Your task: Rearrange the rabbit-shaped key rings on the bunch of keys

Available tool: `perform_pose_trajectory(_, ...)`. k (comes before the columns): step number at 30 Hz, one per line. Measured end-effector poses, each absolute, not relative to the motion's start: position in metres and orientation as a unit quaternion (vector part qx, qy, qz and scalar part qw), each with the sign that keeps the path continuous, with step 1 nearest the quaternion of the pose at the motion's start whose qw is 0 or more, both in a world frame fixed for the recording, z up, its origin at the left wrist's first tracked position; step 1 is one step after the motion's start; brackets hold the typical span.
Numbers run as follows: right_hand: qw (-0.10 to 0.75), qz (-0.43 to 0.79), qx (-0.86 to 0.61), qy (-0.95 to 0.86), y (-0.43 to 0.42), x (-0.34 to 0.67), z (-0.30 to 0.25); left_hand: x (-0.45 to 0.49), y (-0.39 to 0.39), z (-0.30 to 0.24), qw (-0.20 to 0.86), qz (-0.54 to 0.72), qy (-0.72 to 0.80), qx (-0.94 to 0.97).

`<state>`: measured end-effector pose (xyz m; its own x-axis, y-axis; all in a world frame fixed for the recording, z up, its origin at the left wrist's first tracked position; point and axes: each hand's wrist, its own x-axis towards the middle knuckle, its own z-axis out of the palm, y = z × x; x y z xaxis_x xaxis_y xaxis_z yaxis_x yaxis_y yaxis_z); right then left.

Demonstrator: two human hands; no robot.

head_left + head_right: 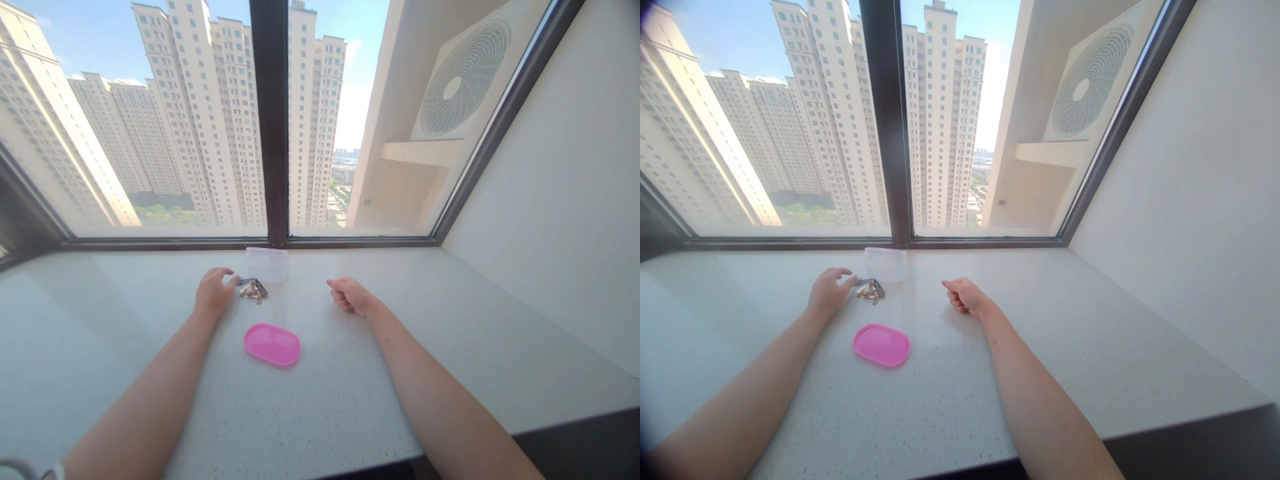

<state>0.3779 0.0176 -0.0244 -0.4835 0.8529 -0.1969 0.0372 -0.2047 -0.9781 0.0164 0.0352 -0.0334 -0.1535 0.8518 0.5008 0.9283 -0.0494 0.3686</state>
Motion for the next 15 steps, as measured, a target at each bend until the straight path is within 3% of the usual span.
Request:
perform_pose_trajectory(8,0.314,0.639,-0.419,-0.563,0.015,0.375,-0.024,0.029,0.037,-0.036,-0.001,-0.123,-0.694,-0.710)
perform_pose_trajectory(15,0.314,0.650,-0.415,-0.554,0.017,0.375,-0.024,0.025,0.036,-0.041,-0.043,-0.090,-0.664,-0.741)
